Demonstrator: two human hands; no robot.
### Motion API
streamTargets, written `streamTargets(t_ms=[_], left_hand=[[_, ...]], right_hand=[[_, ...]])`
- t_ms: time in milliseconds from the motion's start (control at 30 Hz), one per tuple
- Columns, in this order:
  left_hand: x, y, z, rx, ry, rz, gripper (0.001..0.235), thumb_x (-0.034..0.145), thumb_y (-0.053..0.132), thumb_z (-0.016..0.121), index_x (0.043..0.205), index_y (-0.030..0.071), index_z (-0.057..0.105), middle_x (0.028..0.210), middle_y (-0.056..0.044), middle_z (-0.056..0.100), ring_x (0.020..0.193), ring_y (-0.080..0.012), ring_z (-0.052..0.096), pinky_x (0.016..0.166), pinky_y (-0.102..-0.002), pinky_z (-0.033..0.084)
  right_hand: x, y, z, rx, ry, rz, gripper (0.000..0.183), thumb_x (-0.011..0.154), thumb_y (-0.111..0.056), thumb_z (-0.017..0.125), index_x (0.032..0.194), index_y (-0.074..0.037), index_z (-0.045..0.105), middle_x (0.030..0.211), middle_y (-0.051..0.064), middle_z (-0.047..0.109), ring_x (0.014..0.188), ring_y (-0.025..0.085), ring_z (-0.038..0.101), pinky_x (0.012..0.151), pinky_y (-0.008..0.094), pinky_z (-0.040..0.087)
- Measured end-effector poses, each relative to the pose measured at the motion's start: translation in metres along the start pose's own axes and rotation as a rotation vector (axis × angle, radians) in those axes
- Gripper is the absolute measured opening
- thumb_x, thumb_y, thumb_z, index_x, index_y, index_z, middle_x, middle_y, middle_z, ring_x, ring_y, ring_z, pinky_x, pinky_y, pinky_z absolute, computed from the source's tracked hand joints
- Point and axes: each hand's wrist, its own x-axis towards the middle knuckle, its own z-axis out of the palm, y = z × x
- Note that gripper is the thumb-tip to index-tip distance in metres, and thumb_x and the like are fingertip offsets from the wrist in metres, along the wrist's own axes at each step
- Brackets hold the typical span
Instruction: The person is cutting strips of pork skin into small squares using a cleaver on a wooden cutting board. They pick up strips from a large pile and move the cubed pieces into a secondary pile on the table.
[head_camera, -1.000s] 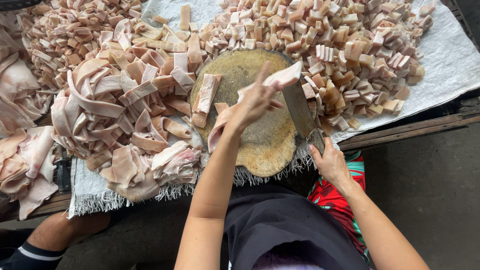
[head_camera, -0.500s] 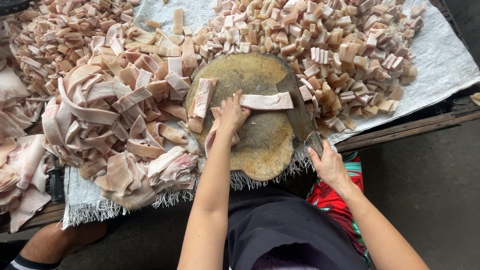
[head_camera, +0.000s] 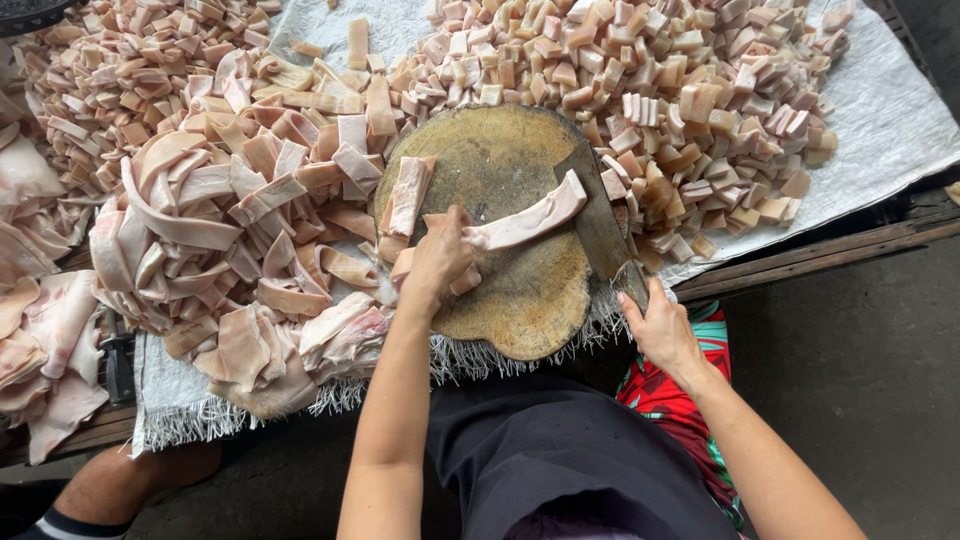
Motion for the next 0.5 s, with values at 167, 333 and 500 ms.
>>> streamTargets(t_ms=[167, 333, 500], left_hand=[[-0.016, 0.013, -0.011, -0.066, -0.095, -0.021, 0.084, 0.079, 0.042, 0.081, 0.143, 0.004, 0.043, 0.128, -0.028, 0.059, 0.121, -0.0367, 0.06, 0.106, -0.051, 0.044], [-0.018, 0.035, 0.022, 0.121, 0.197, -0.085, 0.068, 0.085, 0.051, 0.078, 0.127, -0.001, 0.064, 0.134, -0.028, 0.057, 0.125, -0.0391, 0.058, 0.104, -0.052, 0.046], [-0.017, 0.031, 0.017, 0.157, 0.144, -0.145, 0.075, 0.074, 0.055, 0.083, 0.118, -0.003, 0.065, 0.139, -0.024, 0.051, 0.124, -0.037, 0.054, 0.104, -0.058, 0.034]], right_hand=[[-0.002, -0.002, 0.001, -0.02, 0.0, 0.008, 0.051, 0.098, -0.037, 0.059, 0.124, 0.005, 0.048, 0.062, 0.022, 0.068, 0.048, 0.031, 0.068, 0.051, 0.045, 0.055], [0.001, 0.01, 0.01, -0.075, 0.043, -0.035, 0.046, 0.099, -0.038, 0.059, 0.119, 0.003, 0.051, 0.068, 0.026, 0.07, 0.059, 0.038, 0.073, 0.062, 0.05, 0.057], [0.003, 0.02, 0.016, -0.108, 0.103, -0.1, 0.047, 0.099, -0.037, 0.061, 0.121, 0.003, 0.052, 0.084, 0.033, 0.07, 0.081, 0.05, 0.071, 0.073, 0.056, 0.055]])
